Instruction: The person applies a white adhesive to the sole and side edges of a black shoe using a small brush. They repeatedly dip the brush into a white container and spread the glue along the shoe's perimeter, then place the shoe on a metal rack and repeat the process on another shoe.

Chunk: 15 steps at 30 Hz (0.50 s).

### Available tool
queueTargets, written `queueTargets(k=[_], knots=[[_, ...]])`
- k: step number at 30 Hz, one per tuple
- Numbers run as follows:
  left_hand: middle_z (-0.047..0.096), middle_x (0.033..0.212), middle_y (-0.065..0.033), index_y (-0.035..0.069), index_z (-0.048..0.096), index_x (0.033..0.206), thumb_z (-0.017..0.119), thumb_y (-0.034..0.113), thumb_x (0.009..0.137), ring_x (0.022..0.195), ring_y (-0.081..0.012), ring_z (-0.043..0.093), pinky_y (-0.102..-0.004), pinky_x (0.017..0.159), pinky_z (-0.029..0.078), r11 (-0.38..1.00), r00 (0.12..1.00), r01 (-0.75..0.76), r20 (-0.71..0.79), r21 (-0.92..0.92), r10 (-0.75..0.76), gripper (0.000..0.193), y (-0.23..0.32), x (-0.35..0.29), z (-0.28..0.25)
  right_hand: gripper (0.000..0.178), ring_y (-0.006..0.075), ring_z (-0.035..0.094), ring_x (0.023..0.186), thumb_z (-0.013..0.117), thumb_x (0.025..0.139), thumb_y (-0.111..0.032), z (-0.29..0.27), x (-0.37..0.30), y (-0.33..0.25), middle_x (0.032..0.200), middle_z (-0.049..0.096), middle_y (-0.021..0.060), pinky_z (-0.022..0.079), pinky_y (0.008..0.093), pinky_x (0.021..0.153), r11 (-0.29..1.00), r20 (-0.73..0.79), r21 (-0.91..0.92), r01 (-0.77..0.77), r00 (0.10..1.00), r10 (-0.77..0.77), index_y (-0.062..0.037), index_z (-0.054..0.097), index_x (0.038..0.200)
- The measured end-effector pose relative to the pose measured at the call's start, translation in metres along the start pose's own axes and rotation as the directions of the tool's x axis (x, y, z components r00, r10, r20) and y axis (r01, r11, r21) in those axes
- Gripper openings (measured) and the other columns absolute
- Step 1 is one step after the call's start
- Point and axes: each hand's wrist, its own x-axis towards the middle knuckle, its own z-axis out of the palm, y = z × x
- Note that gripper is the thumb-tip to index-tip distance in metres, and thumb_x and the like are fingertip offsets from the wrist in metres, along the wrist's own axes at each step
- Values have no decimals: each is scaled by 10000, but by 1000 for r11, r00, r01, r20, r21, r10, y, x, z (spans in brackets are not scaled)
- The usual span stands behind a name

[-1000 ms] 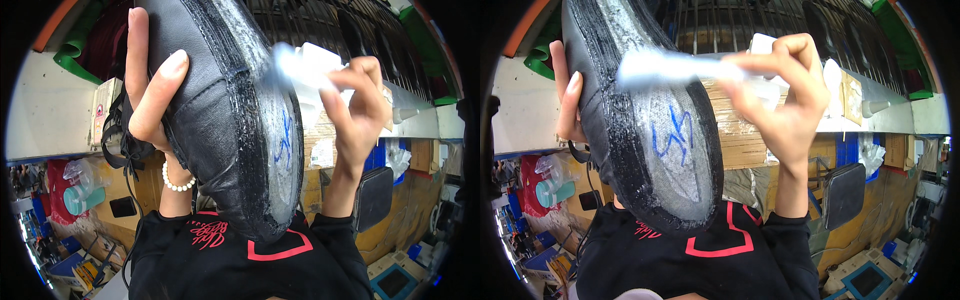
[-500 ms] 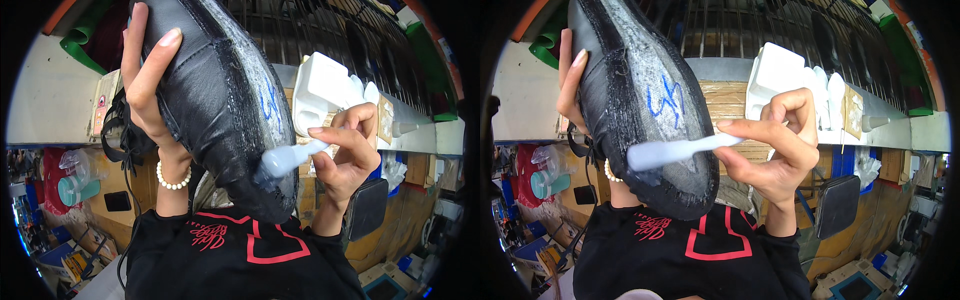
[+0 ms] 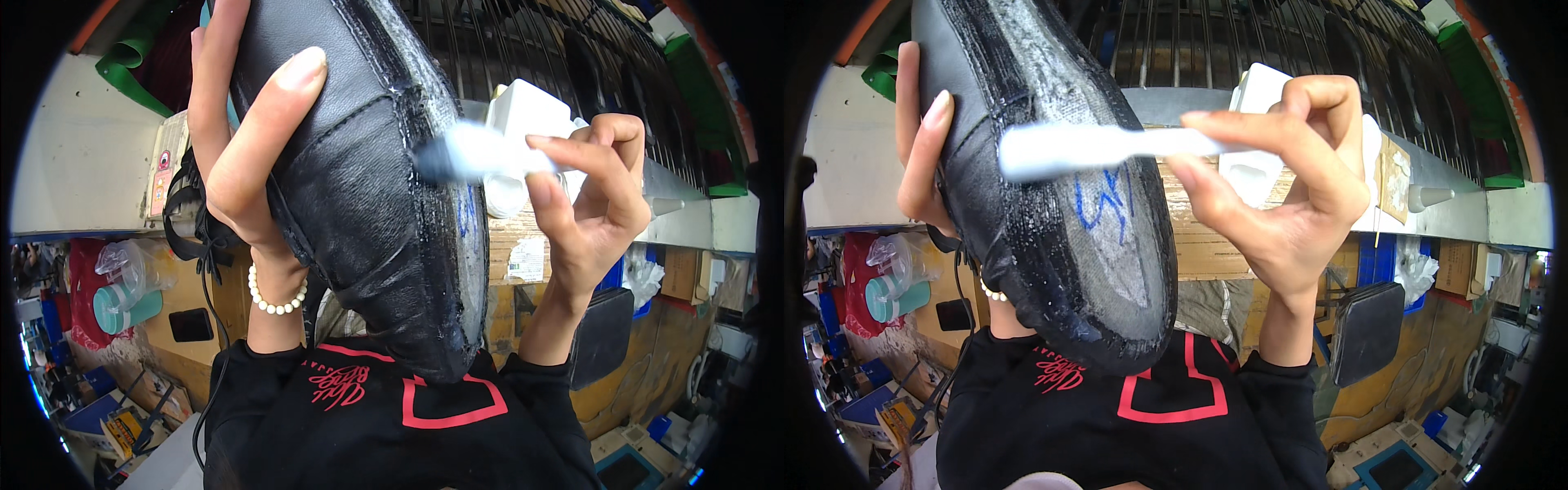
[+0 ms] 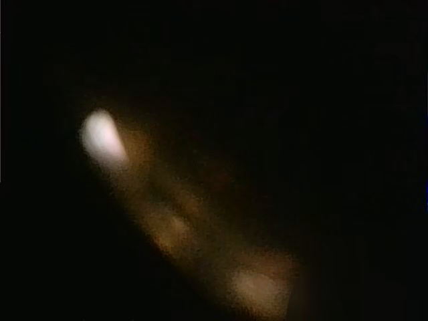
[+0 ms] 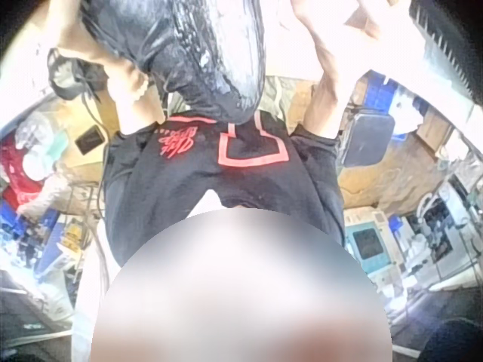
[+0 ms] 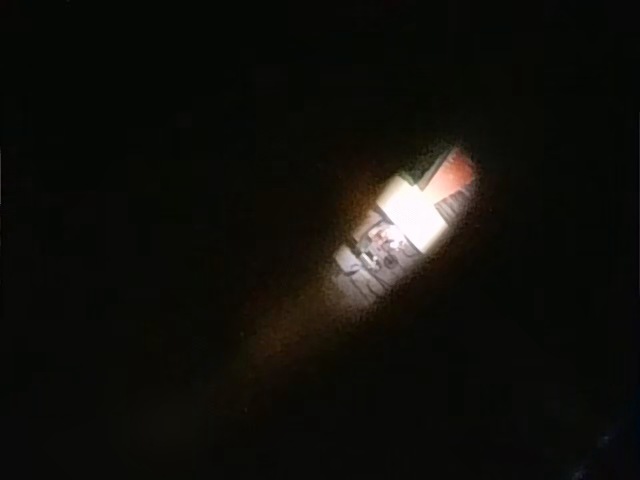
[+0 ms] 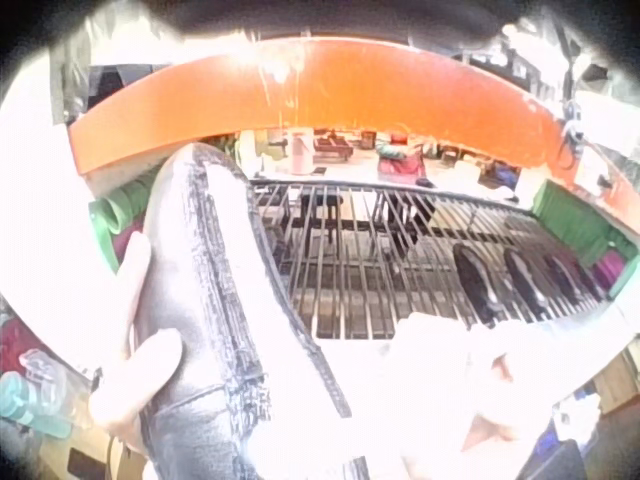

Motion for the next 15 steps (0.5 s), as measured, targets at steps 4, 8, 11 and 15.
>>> queueTargets(k=[4,8,11,15], knots=[[480,1450,-310,9,501,1281,769,280,869,1291,-366,559,-453,1110,426,1000,1000,20,19,-5,-20,562,3,-2,-1,393,148,459,794,856,704,-398,-6,-5,8,963,419,41,364,296,707,994,81,98,43,995,-51,-61,791,894],[476,1455,-308,5,497,1286,767,276,873,1286,-357,565,-439,1102,439,999,999,33,29,-13,-32,563,4,-4,-1,455,159,475,794,869,674,-494,-11,-10,13,956,418,39,358,294,691,991,99,108,84,991,-95,-94,802,881],[472,1458,-307,2,495,1289,765,273,875,1282,-351,569,-429,1096,448,999,998,40,39,-20,-39,564,5,-4,-1,469,163,483,793,877,664,-513,-12,-13,13,945,415,36,361,294,692,989,93,115,95,990,-106,-99,805,874],[467,1463,-305,-3,491,1293,762,269,879,1276,-342,575,-415,1089,460,998,997,51,53,-27,-49,565,5,-5,-1,454,156,481,779,902,628,-473,-10,-14,14,931,407,28,357,285,683,979,75,162,124,988,-138,-103,808,873]])
